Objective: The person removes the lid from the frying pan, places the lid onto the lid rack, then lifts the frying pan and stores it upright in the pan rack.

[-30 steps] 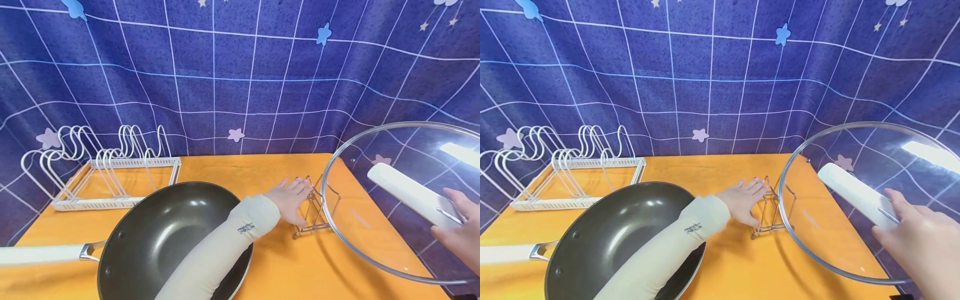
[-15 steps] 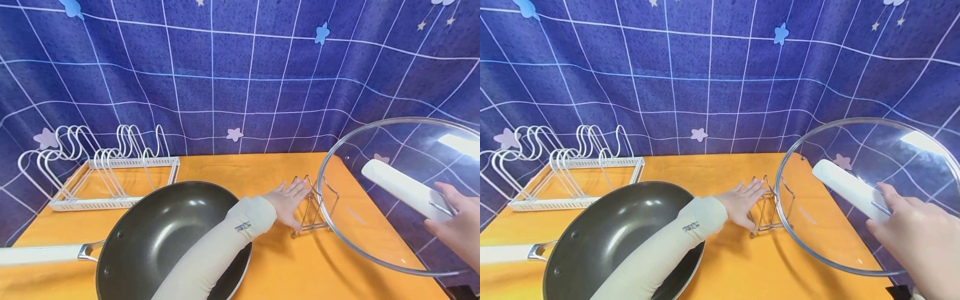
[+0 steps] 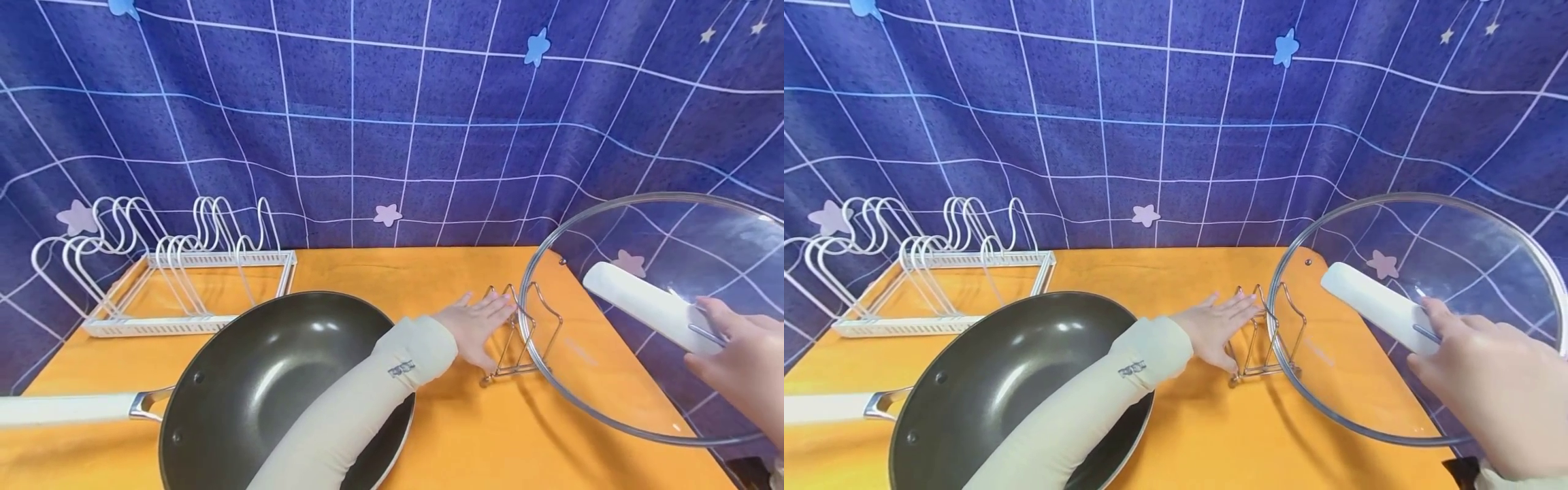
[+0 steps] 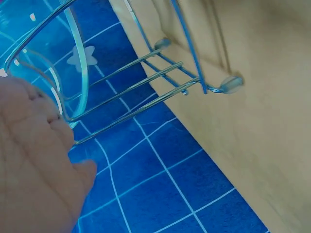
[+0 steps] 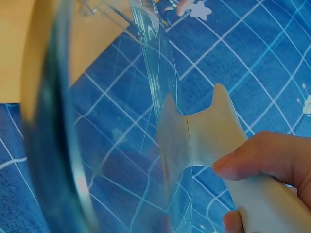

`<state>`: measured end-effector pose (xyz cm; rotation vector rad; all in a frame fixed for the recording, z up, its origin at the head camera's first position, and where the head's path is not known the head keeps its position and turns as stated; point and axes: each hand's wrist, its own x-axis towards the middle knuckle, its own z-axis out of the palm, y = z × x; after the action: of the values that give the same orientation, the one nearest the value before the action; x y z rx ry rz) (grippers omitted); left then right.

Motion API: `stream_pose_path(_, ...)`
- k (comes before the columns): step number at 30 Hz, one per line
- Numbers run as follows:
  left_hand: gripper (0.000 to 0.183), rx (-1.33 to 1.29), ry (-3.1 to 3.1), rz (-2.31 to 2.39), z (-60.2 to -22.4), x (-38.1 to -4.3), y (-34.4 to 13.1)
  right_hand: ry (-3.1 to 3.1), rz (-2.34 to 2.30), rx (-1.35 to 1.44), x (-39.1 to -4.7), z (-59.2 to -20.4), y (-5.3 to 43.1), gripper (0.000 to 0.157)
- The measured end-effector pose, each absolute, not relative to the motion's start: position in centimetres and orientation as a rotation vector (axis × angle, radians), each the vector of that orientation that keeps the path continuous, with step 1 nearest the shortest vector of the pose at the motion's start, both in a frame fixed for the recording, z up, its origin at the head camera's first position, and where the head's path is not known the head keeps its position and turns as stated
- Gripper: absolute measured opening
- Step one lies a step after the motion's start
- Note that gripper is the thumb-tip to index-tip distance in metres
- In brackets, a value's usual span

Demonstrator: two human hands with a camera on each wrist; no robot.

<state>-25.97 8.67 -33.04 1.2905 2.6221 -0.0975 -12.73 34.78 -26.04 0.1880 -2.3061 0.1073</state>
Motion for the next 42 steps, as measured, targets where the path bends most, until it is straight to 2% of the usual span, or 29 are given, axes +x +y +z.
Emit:
stream_pose_path(5, 0.095, 1.312, 2.595, -0.102, -32.7, -26.0, 8.8, -2.345, 0.018, 0.165, -12.8, -26.2, 34.6, 0.075)
stream_pose_path(11, 0.095, 1.289, 2.604, -0.122, -32.5, -25.9, 9.1, -2.312, -0.101, 0.274, -13.2, -26.4, 34.5, 0.078)
stream_pose_path(18, 0.095, 1.278, 2.619, -0.159, -32.6, -25.8, 9.4, -2.442, -0.165, 0.273, -13.0, -26.2, 34.2, 0.074)
stream_pose_path(21, 0.095, 1.279, 2.620, -0.160, -32.7, -25.9, 9.5, -2.411, -0.209, 0.353, -13.2, -26.4, 34.4, 0.076)
stream_pose_path(28, 0.095, 1.275, 2.632, -0.140, -32.8, -25.8, 9.6, -2.385, -0.208, 0.334, -13.7, -26.6, 33.9, 0.081)
stream_pose_path(42, 0.092, 1.294, 2.648, -0.070, -33.4, -26.1, 9.3, -2.299, -0.253, 0.412, -14.7, -26.4, 34.0, 0.063)
